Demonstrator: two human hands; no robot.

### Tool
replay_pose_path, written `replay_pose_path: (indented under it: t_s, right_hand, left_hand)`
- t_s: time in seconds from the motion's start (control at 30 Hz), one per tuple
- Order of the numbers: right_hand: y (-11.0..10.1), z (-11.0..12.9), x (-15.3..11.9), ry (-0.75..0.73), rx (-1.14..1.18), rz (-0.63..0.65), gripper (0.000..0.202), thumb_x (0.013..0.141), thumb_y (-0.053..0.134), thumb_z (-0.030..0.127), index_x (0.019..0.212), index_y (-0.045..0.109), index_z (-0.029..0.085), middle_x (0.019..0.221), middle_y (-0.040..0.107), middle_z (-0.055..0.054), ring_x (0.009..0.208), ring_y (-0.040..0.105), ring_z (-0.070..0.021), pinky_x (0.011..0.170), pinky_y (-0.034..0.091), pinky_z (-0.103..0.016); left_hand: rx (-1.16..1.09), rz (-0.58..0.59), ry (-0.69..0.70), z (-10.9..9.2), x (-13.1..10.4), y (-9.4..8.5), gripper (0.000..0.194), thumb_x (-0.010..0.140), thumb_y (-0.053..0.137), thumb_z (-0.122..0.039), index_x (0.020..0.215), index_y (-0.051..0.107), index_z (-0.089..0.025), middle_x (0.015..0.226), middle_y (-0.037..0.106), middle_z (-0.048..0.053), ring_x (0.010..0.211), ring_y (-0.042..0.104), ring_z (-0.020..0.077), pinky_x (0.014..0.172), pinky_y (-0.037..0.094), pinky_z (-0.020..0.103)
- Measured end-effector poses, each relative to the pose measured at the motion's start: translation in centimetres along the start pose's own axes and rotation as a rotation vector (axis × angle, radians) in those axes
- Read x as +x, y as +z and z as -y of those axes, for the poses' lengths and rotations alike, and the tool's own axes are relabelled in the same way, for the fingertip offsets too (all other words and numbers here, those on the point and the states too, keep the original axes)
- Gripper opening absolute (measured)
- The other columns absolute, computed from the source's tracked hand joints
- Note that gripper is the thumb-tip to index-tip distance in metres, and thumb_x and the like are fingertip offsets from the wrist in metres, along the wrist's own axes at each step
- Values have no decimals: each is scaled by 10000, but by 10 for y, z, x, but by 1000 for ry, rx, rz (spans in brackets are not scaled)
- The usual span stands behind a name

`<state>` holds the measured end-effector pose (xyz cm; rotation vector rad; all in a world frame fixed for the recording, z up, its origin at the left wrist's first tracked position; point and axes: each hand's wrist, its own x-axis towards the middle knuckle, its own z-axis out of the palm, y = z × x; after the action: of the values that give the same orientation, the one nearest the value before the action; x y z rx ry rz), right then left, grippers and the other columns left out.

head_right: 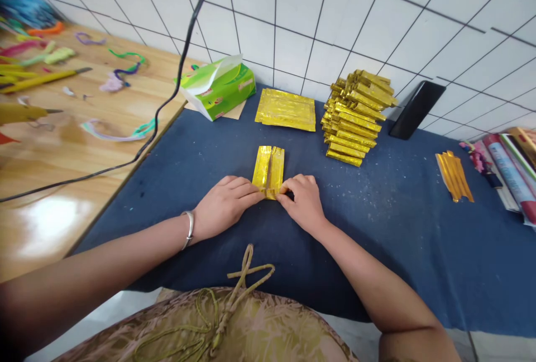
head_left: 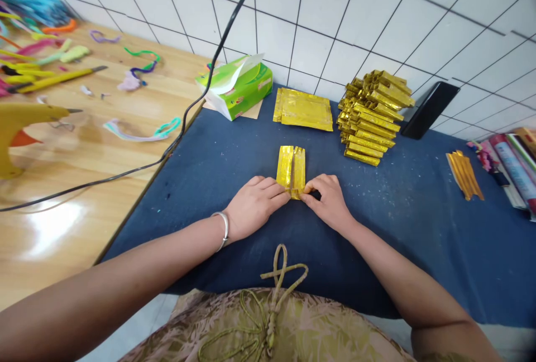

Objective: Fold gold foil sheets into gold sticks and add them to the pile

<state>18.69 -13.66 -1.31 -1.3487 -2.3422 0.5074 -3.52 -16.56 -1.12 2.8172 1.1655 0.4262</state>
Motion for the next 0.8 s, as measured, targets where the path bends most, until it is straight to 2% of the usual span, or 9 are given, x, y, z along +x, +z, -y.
replay_pose_path:
  t_s: [0.17,0.37,0.5,0.6,0.7,0.8]
  right_hand:
    - [0,0,-1,10,-5,-3,79,793,634,289,763,601,224,793,600,8,823,513,-167,806,338,-330]
    - [-1,0,-1,-8,-28,3,78,819,605,286,772,595,224,808,595,0,840,509,-175,814,350,-344]
    - [0,8,-9,-39,-153,-54,69,858,559,266,854,611,221,908,609,-41,921,495,-205,838,364,-374]
    - [0,13,-17,-174,-271,-60,177,902,486,213,1012,620,251,1038,621,-53,1048,461,-228,900,355,-402]
    - [-2,14,-21,-345,-317,44,291,931,422,175,1164,574,263,1133,618,-42,1094,465,-213,923,368,-386]
    - [-3,13,-22,-413,-332,131,326,941,402,174,1234,535,230,1171,616,-51,1102,486,-209,936,380,-387]
  left_hand:
    - [116,32,50,-4,-2,-3,253,927,405,-164,1107,583,-174,1052,630,76,1001,515,211,864,369,371]
    - [202,121,88,-16,-6,-7,292,917,388,-120,1161,548,-108,1094,611,121,1061,514,232,881,383,377]
    - [195,130,70,-19,-8,-6,334,920,379,-128,1232,494,-97,1075,615,131,1048,531,226,856,404,368]
    - [179,130,68,-18,-7,-7,322,916,390,-129,1215,502,-88,1061,615,134,1024,541,231,821,417,363]
    - [166,157,70,-16,-5,-9,289,910,402,-132,1165,535,-97,1050,612,123,998,547,236,798,422,362]
    - [157,179,69,-16,-5,-10,279,907,410,-138,1149,547,-108,1064,608,117,1003,545,239,802,422,364]
